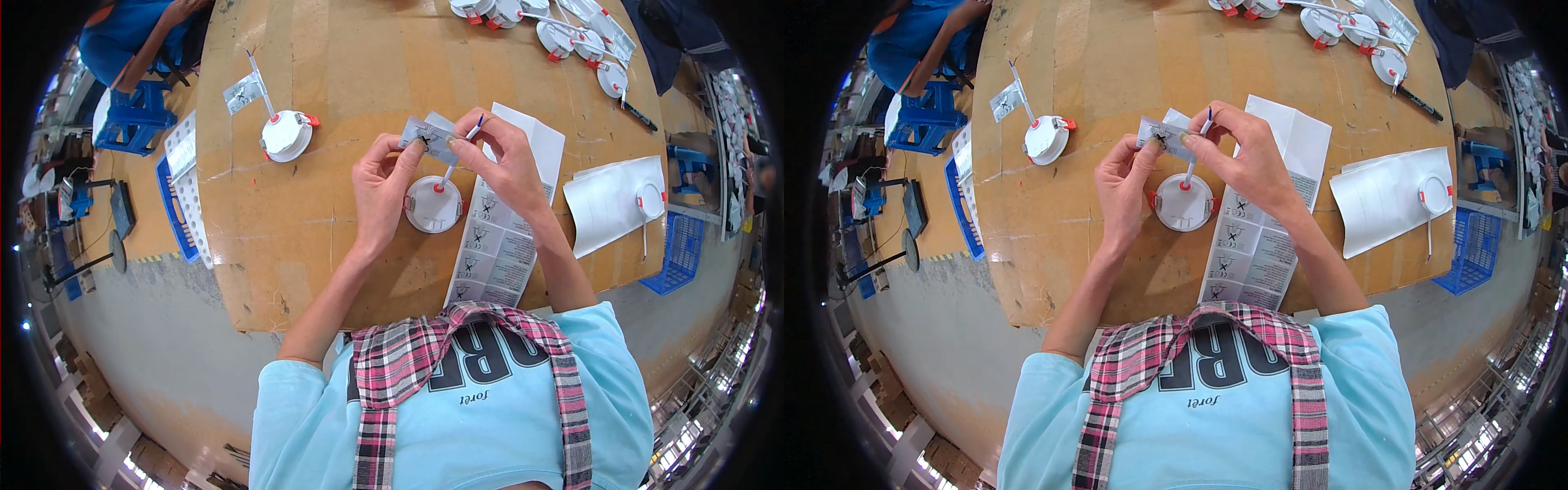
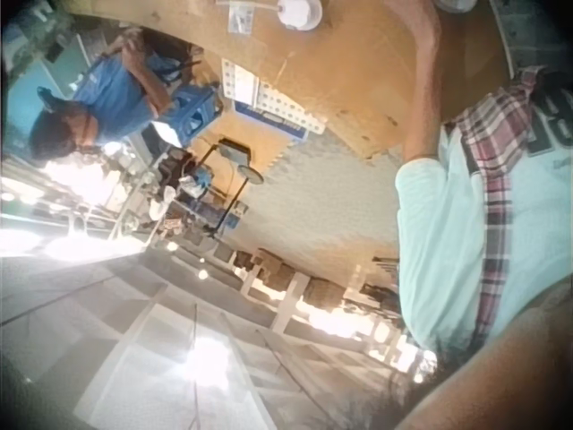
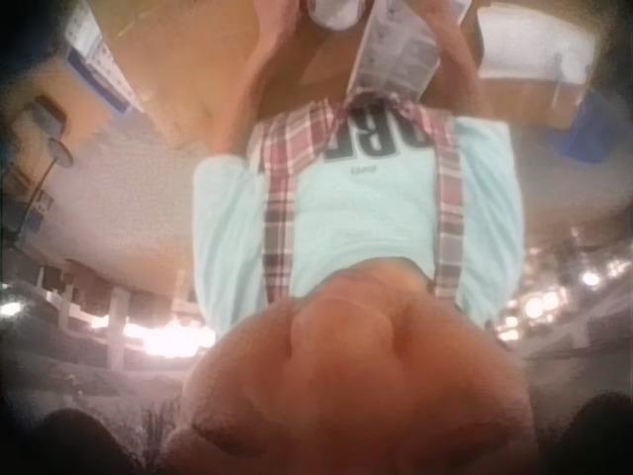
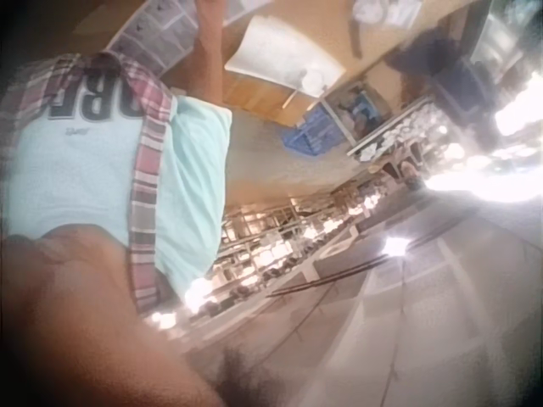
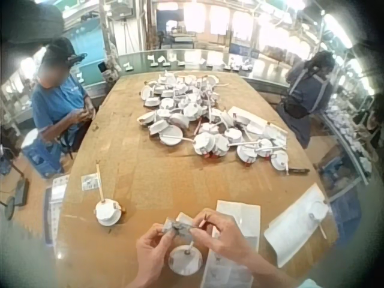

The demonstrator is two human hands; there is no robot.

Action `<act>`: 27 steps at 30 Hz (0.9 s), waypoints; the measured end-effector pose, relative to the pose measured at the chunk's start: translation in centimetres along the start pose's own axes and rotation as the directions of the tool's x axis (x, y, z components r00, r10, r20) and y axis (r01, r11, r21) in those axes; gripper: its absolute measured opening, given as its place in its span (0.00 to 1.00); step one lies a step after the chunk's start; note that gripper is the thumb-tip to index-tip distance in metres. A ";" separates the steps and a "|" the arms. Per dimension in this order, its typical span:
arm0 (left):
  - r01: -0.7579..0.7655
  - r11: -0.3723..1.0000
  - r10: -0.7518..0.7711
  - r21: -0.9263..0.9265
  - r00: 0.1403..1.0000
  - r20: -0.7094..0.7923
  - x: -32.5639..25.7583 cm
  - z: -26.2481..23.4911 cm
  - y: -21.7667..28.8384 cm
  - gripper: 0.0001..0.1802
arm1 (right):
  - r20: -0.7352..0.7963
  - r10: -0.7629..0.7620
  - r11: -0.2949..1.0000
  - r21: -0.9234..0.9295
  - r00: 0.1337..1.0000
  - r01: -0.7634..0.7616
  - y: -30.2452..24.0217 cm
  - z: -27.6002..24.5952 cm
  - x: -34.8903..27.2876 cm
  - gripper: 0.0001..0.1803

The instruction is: Applying technical specification stickers to lighting fixture components.

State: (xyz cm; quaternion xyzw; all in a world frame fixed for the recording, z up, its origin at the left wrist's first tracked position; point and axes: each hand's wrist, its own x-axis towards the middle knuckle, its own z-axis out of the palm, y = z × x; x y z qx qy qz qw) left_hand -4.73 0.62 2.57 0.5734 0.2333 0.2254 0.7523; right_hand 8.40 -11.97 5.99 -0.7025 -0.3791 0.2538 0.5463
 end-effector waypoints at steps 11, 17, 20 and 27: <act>0.026 0.991 -0.045 -0.132 0.989 -0.144 1.6 -0.6 1.0 0.20 | -0.026 -0.072 0.992 0.100 0.997 0.075 0.5 0.4 0.4 0.05; 0.189 0.973 -0.160 -0.131 0.965 0.208 3.5 -1.5 1.6 0.15 | -0.019 -0.082 0.994 0.070 0.996 0.083 0.7 0.3 0.5 0.06; 0.230 0.969 -0.195 -0.088 0.935 0.297 4.2 -1.8 1.0 0.15 | -0.023 -0.108 0.993 0.047 0.994 0.109 0.8 0.2 0.5 0.06; 0.229 0.971 -0.201 -0.076 0.942 0.269 4.4 -1.5 0.3 0.10 | -0.031 -0.206 0.978 -0.042 0.978 0.204 0.5 0.0 0.7 0.08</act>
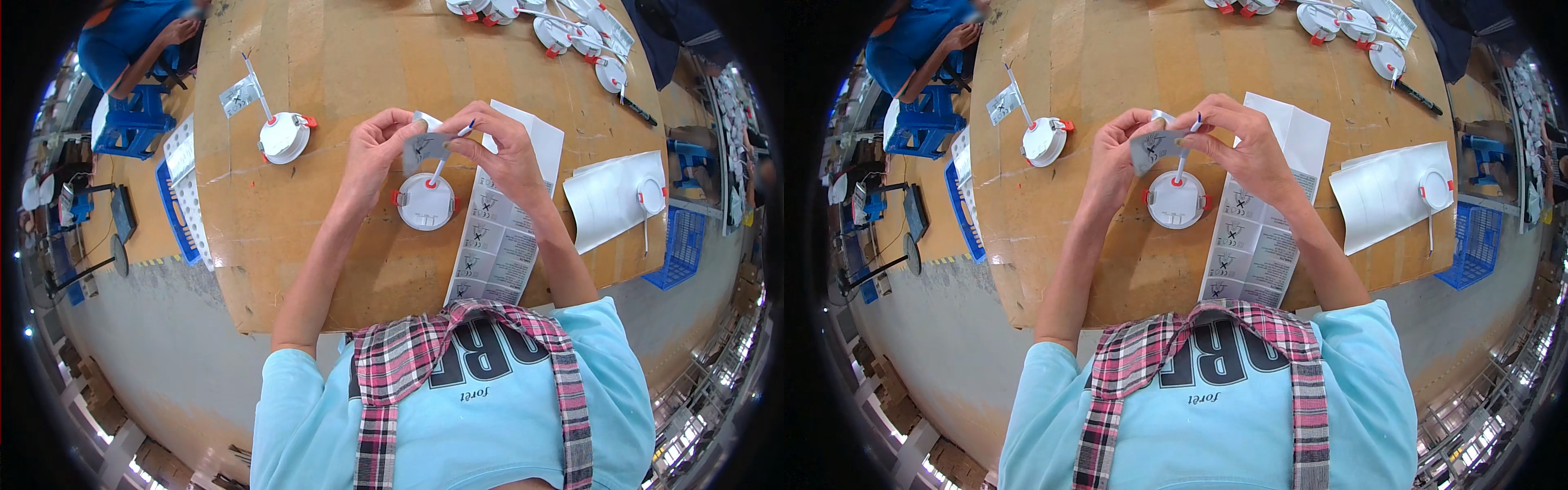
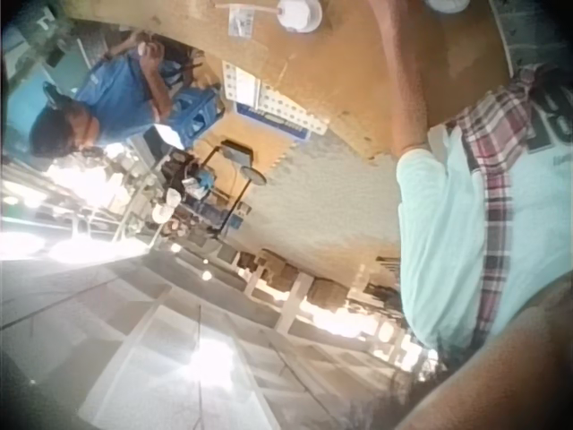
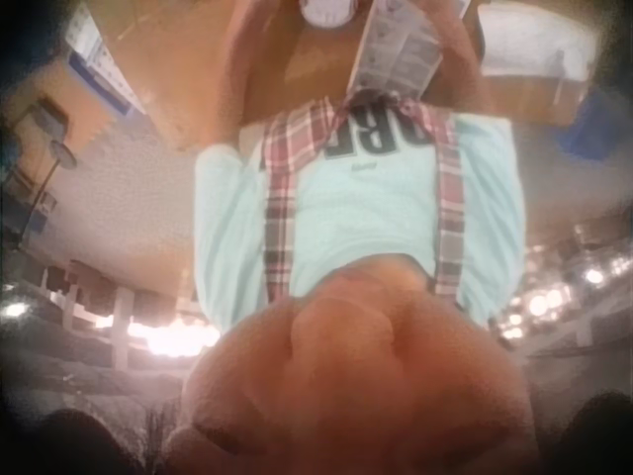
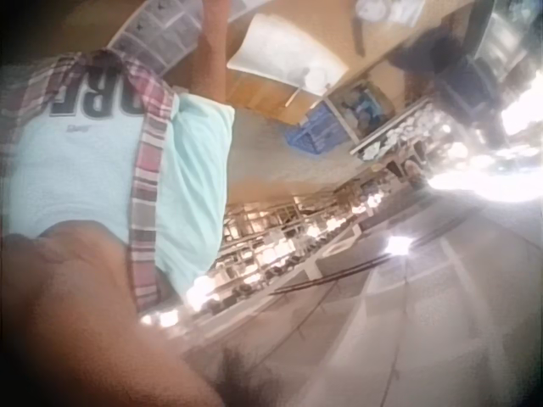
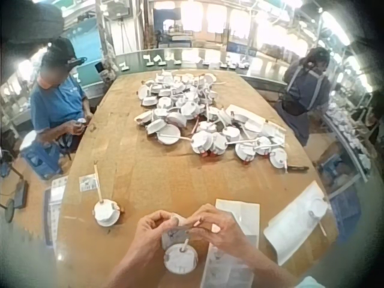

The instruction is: Applying technical specification stickers to lighting fixture components.

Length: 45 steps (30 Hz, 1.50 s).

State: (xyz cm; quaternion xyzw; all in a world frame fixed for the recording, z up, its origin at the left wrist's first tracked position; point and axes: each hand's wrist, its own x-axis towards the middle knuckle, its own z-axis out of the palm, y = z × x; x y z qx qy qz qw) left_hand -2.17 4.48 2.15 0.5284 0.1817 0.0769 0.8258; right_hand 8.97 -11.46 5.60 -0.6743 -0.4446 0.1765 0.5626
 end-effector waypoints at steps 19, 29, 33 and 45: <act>-0.071 0.996 0.065 -0.060 0.993 -0.099 0.2 0.6 -1.1 0.11 | -0.056 0.221 0.881 0.439 0.974 -0.175 1.5 0.7 0.5 0.15; -0.067 0.991 0.060 -0.113 0.996 -0.058 0.2 -0.1 -1.4 0.12 | -0.073 0.227 0.875 0.452 0.971 -0.171 2.9 0.1 -0.1 0.15; -0.044 0.989 0.035 -0.144 0.997 -0.069 0.0 -0.3 -1.3 0.12 | -0.124 0.226 0.900 0.407 0.966 -0.158 1.8 0.4 -0.3 0.10; -0.073 0.988 0.064 -0.133 0.995 -0.071 0.1 -0.1 -1.0 0.10 | -0.230 0.078 0.995 0.085 0.970 -0.060 1.0 -0.2 0.3 0.15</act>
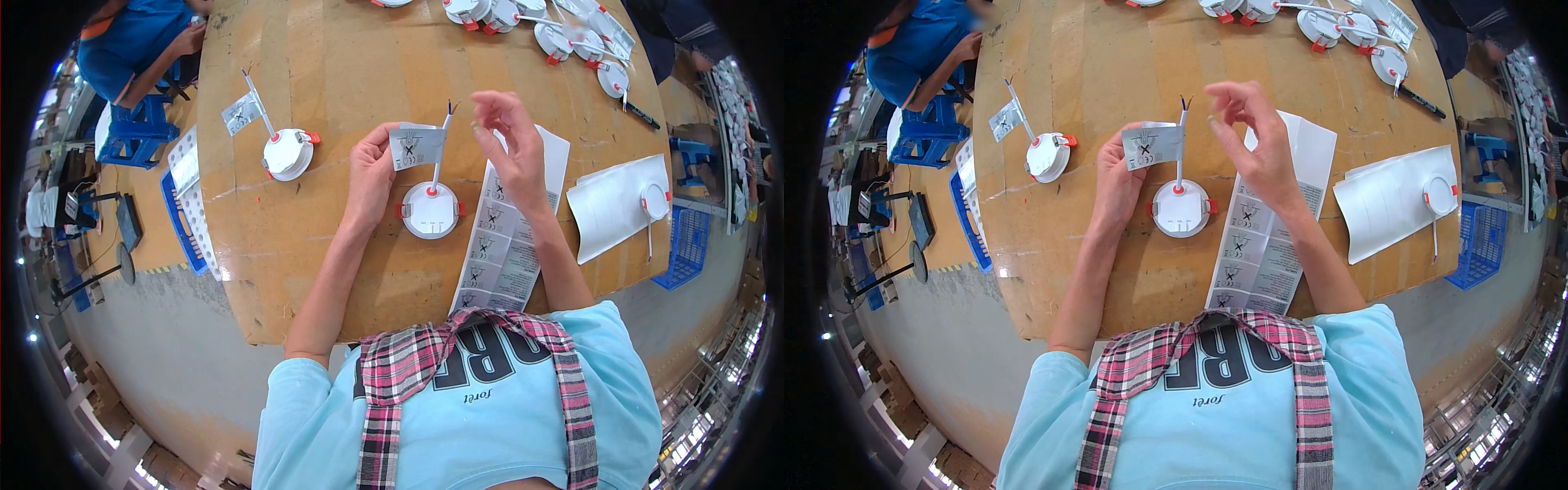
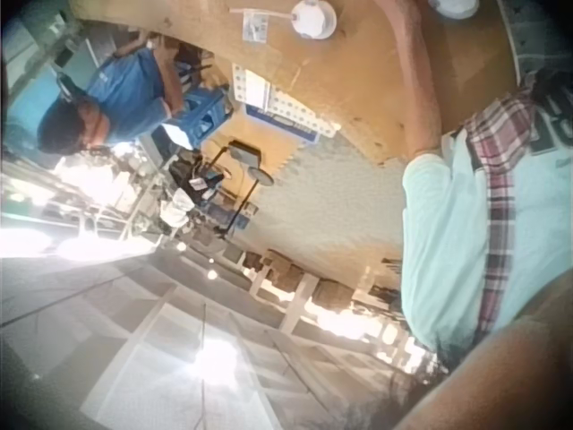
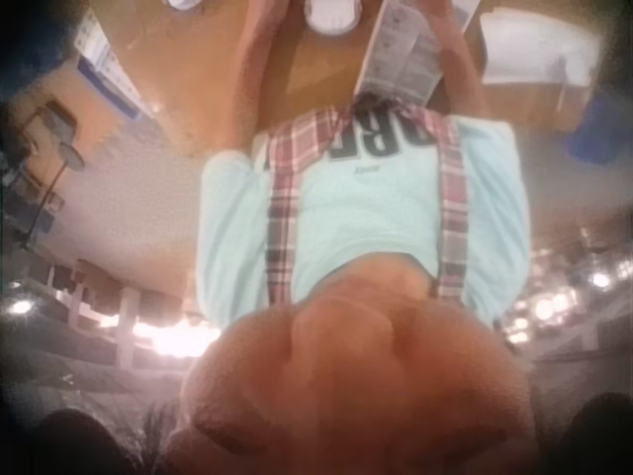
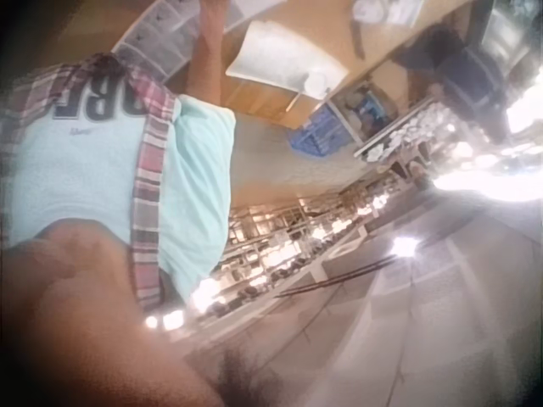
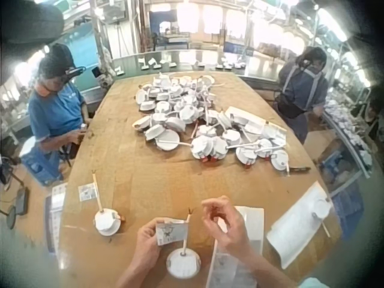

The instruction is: Applying technical specification stickers to lighting fixture components.

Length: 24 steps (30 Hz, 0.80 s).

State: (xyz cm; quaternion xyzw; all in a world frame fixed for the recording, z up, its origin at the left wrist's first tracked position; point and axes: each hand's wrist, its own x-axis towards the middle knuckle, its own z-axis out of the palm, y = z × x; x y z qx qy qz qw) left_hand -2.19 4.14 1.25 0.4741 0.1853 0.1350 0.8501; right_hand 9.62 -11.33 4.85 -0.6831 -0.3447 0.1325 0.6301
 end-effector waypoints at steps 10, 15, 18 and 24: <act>0.054 0.997 -0.047 -0.054 0.991 0.125 0.2 -0.7 0.3 0.14 | 0.580 -0.038 0.991 -0.082 0.814 0.104 0.2 -0.8 3.4 0.23; 0.082 0.989 -0.064 -0.122 0.988 0.140 0.4 -1.0 0.3 0.16 | 0.632 -0.112 0.954 -0.147 0.767 0.260 -1.0 -0.8 4.1 0.19; 0.114 0.979 -0.059 -0.171 0.953 0.296 0.3 -1.2 1.0 0.25 | 0.638 -0.098 0.948 -0.173 0.763 0.266 -2.4 -0.5 4.0 0.16; 0.020 0.931 0.030 -0.366 0.991 0.130 0.7 -1.7 2.4 0.28 | 0.605 -0.157 0.911 -0.218 0.781 0.351 -2.7 -0.2 4.3 0.12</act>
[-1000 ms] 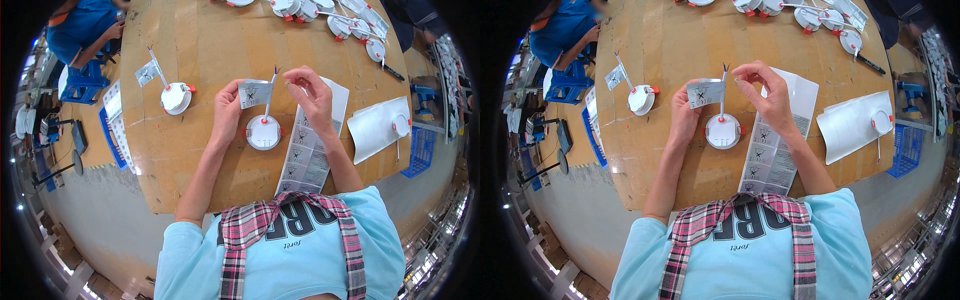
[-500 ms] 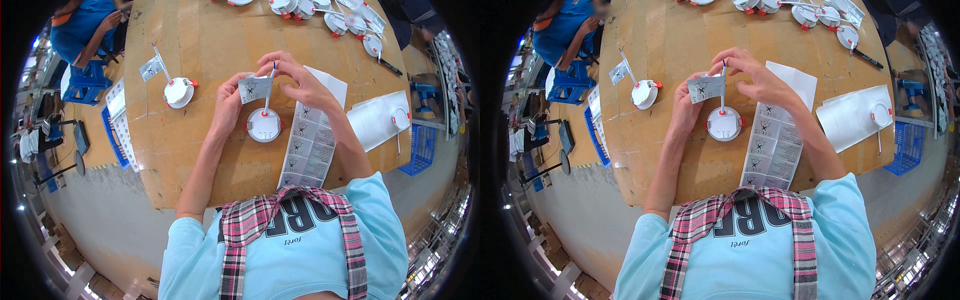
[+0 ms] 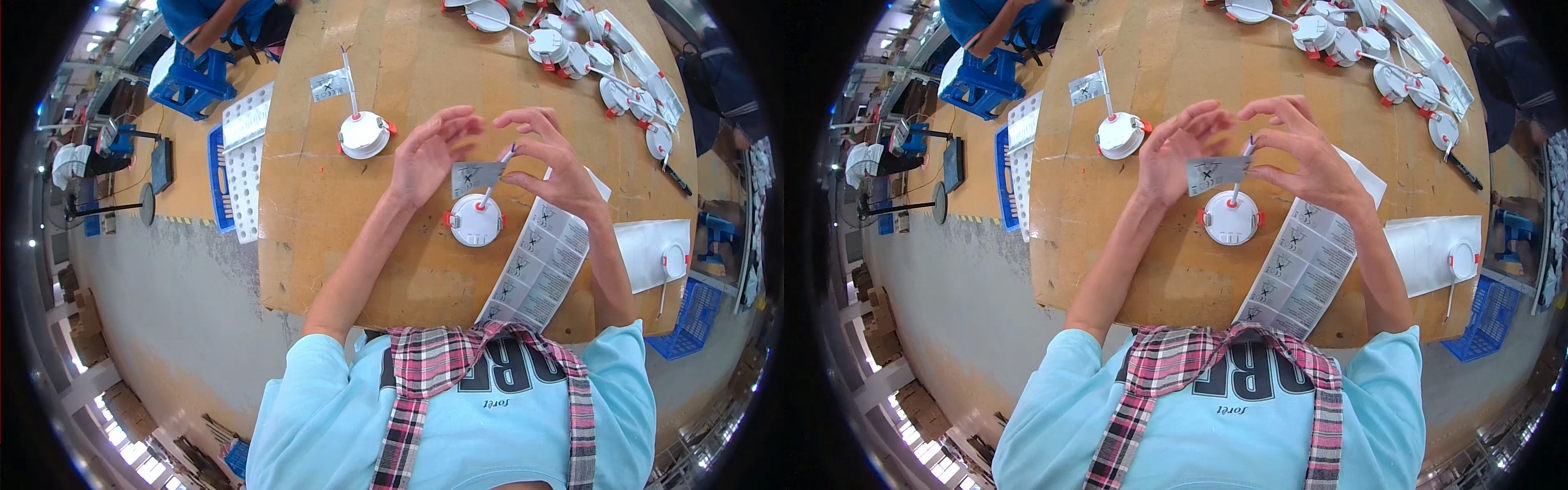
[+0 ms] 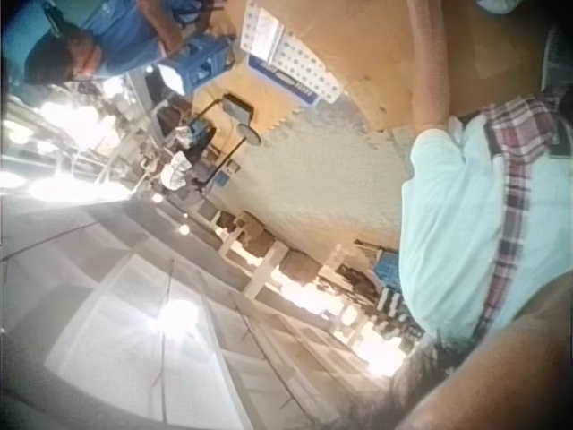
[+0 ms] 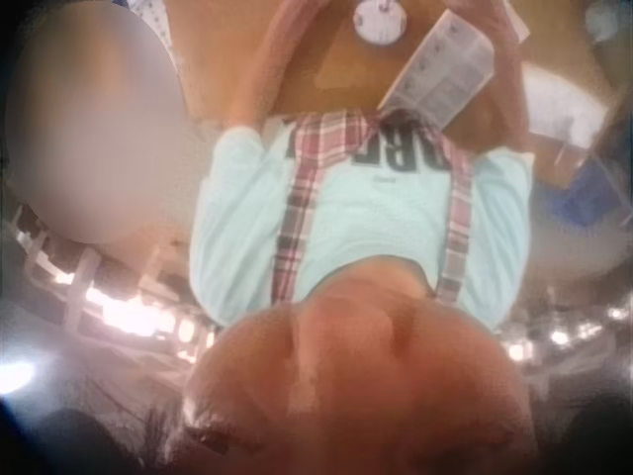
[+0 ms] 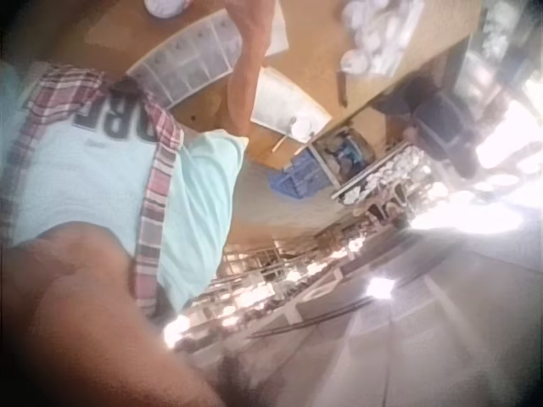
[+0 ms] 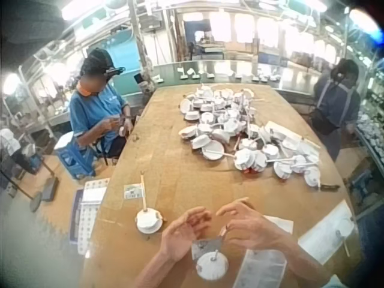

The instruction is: Applying technical specification stickers to lighting fixture components.

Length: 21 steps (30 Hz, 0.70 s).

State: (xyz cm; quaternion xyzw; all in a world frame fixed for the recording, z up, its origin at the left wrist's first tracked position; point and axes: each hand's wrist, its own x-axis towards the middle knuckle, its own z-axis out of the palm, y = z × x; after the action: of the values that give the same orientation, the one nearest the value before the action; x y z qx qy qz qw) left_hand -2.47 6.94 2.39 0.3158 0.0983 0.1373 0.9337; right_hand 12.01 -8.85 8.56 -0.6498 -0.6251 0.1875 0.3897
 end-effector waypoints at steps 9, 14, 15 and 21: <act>-0.177 0.250 0.117 0.952 0.982 0.151 -0.6 6.7 3.2 0.18 | -0.098 0.120 0.991 -0.054 0.988 -0.126 -0.2 0.5 -0.7 0.12; -0.106 0.254 0.042 0.961 0.994 0.098 -0.2 7.4 2.5 0.12 | -0.160 0.211 0.969 -0.094 0.964 -0.228 -1.0 1.5 -1.7 0.13; -0.108 0.253 0.063 0.961 0.994 0.095 -0.1 7.3 2.4 0.11 | -0.210 0.187 0.972 -0.105 0.960 -0.212 -1.1 1.8 -1.9 0.13; -0.119 0.168 0.204 0.979 0.975 0.084 0.8 5.5 2.2 0.08 | -0.237 -0.089 0.934 -0.357 0.967 -0.001 -5.3 4.0 -3.1 0.11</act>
State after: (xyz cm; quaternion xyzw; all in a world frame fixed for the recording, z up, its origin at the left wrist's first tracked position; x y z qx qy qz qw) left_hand -0.62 5.81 8.00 0.8409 0.1601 0.1515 0.4943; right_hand 5.12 -11.15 9.24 -0.7133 -0.6092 -0.0201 0.3459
